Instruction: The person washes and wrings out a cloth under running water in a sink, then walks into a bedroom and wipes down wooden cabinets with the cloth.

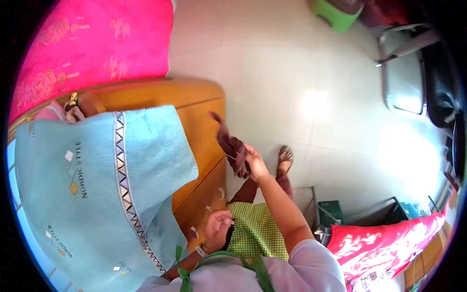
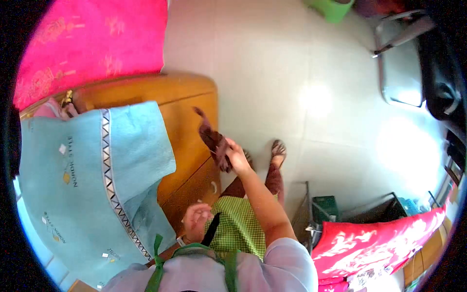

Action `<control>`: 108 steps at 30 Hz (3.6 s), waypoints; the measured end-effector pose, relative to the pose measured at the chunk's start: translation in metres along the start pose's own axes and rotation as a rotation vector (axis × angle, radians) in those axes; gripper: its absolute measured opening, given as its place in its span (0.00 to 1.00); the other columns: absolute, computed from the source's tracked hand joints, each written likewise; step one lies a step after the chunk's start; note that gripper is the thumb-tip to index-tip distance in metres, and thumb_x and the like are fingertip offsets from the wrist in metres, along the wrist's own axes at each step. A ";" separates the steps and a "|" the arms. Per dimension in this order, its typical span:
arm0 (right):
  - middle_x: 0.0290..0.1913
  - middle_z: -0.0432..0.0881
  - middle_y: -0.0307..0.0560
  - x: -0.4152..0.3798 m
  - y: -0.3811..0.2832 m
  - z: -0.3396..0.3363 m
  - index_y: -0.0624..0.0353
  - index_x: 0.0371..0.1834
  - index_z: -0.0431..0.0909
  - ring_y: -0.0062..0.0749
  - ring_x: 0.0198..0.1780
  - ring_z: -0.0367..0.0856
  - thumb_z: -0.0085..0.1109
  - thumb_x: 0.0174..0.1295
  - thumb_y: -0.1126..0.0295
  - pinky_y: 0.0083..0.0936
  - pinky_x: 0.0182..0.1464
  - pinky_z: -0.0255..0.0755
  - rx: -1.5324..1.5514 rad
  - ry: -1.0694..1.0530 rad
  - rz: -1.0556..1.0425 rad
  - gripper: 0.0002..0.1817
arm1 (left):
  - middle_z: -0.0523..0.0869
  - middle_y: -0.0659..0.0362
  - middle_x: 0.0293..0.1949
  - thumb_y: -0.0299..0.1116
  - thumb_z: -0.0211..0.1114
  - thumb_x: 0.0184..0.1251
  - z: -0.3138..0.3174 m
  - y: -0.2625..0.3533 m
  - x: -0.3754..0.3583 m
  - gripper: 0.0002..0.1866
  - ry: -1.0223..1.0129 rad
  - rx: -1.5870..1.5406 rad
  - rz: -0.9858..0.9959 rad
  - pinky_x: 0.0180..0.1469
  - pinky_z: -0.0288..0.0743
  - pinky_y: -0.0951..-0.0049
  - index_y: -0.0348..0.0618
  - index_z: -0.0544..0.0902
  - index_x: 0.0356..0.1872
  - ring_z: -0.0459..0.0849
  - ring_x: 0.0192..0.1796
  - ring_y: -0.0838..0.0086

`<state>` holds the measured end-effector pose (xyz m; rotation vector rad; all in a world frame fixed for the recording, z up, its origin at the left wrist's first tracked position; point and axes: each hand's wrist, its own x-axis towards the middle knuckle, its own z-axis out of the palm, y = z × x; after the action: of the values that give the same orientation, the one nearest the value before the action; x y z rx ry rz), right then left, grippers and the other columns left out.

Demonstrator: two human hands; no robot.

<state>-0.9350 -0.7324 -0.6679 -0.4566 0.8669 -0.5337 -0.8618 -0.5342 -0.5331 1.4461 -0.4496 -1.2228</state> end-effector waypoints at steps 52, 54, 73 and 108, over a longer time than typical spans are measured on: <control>0.39 0.77 0.43 0.181 -0.473 0.765 0.60 0.46 0.71 0.30 0.39 0.77 0.53 0.57 0.61 0.28 0.41 0.73 -0.415 -0.115 0.567 0.18 | 0.72 0.53 0.54 0.28 0.54 0.64 -0.263 0.720 0.307 0.21 0.293 -0.178 -0.014 0.48 0.71 0.74 0.44 0.65 0.59 0.76 0.48 0.74; 0.37 0.77 0.37 0.224 -0.489 0.763 0.61 0.43 0.73 0.23 0.37 0.74 0.57 0.53 0.58 0.23 0.40 0.69 -0.723 -0.181 0.512 0.20 | 0.74 0.53 0.51 0.28 0.54 0.64 -0.260 0.717 0.333 0.20 0.380 -0.260 -0.043 0.46 0.72 0.75 0.44 0.66 0.58 0.77 0.46 0.74; 0.47 0.75 0.40 0.341 -0.427 0.847 0.57 0.51 0.70 0.31 0.48 0.74 0.50 0.59 0.58 0.29 0.51 0.70 -0.631 -0.228 0.668 0.20 | 0.73 0.48 0.52 0.22 0.53 0.59 -0.409 0.782 0.381 0.16 1.310 0.403 0.299 0.57 0.63 0.66 0.35 0.73 0.50 0.71 0.55 0.59; 0.68 0.44 0.63 0.771 0.175 1.127 0.59 0.68 0.47 0.56 0.69 0.43 0.42 0.43 0.81 0.41 0.69 0.36 -1.227 -1.440 -0.371 0.41 | 0.81 0.50 0.41 0.26 0.64 0.47 -0.752 0.566 0.625 0.14 1.504 1.065 -0.239 0.47 0.75 0.69 0.32 0.79 0.38 0.80 0.47 0.57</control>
<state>0.4301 -0.8853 -0.5827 -1.8385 -0.4385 0.1617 0.2200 -0.8420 -0.4236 2.8623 0.2199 0.3406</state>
